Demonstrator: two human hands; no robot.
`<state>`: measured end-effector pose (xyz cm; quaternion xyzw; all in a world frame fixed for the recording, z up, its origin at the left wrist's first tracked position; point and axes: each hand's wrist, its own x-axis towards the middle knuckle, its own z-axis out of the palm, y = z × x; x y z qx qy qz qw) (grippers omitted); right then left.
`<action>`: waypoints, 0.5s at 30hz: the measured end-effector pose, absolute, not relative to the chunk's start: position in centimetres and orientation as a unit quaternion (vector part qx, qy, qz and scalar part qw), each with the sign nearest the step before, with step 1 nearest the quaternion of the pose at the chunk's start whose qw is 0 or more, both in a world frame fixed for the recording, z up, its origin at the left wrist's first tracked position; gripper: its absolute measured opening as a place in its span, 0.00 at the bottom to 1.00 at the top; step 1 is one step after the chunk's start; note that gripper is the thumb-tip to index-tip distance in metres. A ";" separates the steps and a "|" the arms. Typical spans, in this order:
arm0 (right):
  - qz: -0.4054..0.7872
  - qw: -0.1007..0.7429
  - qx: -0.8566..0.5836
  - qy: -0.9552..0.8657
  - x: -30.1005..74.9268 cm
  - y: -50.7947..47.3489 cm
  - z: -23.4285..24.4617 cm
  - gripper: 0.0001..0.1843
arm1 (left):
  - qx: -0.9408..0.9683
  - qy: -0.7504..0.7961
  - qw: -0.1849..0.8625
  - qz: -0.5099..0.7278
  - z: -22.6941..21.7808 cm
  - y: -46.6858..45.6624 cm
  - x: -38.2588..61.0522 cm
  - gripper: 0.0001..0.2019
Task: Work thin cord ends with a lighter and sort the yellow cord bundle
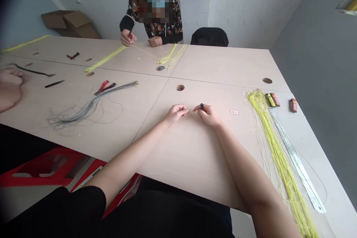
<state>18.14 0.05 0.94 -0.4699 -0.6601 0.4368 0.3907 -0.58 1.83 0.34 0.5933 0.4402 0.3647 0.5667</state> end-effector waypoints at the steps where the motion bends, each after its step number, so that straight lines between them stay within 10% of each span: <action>1: 0.435 0.401 -0.476 -0.650 18.0 0.0 1.0 0.17 | 0.594 0.439 0.567 0.366 0.3 1.9 -0.5 0.12; 15: 0.448 0.447 -0.524 -0.571 17.4 -1.0 2.1 0.21 | 0.680 0.429 0.481 0.349 4.2 1.9 -0.8 0.11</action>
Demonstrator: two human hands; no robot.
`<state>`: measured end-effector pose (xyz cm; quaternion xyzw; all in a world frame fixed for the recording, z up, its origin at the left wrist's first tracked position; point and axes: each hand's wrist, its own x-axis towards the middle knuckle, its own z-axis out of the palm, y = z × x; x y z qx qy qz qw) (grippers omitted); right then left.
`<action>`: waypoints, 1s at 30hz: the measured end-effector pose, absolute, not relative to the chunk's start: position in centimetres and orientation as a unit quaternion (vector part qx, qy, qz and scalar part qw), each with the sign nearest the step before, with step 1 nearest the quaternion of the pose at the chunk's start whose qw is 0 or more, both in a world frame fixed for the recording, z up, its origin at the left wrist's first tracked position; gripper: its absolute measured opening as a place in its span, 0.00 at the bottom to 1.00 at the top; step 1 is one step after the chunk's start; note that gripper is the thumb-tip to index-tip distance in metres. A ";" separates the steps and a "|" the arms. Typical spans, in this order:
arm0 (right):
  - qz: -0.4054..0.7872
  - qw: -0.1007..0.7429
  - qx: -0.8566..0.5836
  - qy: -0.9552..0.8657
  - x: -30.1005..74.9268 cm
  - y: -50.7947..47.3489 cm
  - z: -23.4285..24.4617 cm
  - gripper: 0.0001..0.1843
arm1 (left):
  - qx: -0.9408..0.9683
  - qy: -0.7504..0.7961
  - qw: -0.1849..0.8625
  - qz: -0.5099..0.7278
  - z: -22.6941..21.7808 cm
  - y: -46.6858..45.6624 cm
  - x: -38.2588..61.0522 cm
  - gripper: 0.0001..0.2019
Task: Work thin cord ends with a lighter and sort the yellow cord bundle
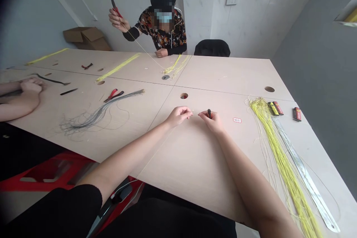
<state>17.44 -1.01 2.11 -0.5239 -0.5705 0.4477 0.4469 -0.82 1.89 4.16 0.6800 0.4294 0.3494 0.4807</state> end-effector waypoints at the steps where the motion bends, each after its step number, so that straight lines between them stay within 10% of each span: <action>1: 0.438 0.443 -0.520 -0.584 17.3 -1.0 2.0 0.21 | 0.681 0.427 0.477 0.356 3.9 1.8 -0.7 0.11; 18: 0.441 0.424 -0.539 -0.579 17.7 0.1 1.5 0.13 | 0.611 0.429 0.504 0.435 -0.2 2.3 0.0 0.16; 30: 0.711 0.438 -0.395 -0.383 14.1 -1.6 1.3 0.15 | 0.618 0.410 0.483 0.465 0.1 1.8 -0.4 0.18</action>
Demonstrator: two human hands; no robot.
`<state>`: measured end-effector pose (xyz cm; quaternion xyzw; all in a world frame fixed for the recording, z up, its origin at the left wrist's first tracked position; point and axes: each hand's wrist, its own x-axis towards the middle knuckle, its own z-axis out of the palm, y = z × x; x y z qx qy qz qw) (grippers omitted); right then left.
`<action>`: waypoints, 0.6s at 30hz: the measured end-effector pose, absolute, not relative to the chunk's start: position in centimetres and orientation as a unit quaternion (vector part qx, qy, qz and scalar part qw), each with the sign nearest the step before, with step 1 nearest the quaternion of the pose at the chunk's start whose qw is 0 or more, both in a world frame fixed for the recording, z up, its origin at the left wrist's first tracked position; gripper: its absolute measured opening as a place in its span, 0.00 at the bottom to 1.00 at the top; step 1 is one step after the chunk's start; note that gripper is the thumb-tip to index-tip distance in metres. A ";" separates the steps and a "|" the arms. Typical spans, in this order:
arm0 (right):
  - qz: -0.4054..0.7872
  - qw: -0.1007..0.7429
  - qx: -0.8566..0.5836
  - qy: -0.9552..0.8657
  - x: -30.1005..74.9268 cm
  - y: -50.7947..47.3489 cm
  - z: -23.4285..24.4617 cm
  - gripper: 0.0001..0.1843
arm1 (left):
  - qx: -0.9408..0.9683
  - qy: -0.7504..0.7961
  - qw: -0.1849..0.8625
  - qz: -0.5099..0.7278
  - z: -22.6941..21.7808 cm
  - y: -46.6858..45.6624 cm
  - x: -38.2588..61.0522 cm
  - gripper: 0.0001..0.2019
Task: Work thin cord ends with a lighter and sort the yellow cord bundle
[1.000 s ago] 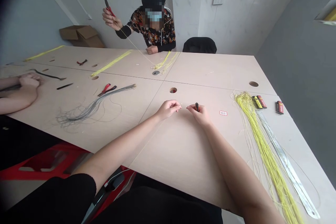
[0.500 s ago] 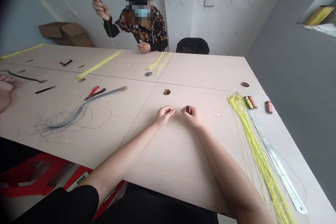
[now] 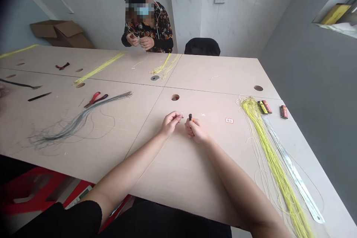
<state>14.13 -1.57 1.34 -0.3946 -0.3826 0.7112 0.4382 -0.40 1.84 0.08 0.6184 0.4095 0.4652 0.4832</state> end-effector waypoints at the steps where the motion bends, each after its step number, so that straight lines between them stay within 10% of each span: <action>1: 0.718 0.429 -0.390 -0.385 13.7 -1.7 1.3 0.14 | 0.622 0.410 0.475 0.469 0.1 1.7 -0.4 0.18; 18: 0.685 0.436 -0.352 -0.465 13.2 -1.3 0.3 0.23 | 0.677 0.376 0.375 0.510 0.2 0.0 0.3 0.22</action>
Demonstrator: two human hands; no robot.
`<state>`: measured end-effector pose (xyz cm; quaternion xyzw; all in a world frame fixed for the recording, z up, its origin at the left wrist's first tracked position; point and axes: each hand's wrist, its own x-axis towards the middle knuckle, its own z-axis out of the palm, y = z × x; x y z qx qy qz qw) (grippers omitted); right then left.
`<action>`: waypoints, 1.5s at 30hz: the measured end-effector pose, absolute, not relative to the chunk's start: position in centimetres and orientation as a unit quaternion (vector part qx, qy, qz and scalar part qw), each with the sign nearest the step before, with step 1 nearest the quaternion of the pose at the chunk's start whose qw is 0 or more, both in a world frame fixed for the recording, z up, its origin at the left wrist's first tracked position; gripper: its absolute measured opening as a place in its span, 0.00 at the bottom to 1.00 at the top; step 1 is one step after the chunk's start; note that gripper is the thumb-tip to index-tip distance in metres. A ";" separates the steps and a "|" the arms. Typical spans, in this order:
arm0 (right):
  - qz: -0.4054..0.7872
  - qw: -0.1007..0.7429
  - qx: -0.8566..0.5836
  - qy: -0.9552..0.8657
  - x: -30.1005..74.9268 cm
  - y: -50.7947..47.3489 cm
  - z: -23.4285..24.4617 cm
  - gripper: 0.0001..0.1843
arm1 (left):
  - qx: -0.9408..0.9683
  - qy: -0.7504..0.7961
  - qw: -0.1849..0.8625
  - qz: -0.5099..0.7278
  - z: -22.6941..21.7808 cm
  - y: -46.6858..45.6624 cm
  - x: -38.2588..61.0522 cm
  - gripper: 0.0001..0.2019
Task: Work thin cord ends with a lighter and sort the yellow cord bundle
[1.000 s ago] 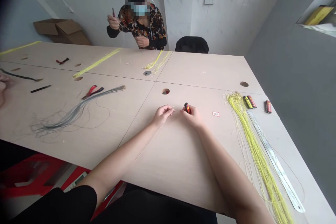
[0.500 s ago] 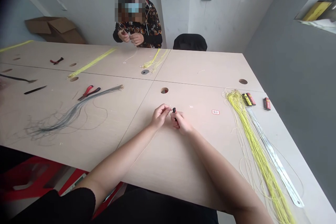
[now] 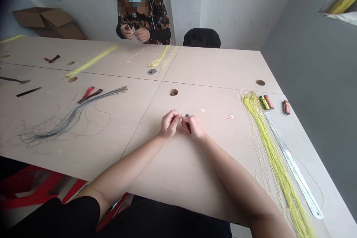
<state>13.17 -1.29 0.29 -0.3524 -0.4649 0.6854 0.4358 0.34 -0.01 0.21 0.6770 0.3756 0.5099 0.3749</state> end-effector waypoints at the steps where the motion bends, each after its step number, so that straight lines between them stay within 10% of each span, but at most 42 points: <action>1: 0.685 0.434 -0.348 -0.472 13.2 -1.3 0.2 0.23 | 0.678 0.370 0.381 0.508 0.2 -0.1 0.4 0.21; 45: 0.668 0.530 -0.345 -0.392 13.2 -1.5 0.3 0.23 | 0.674 0.338 0.398 0.522 0.0 0.0 0.7 0.17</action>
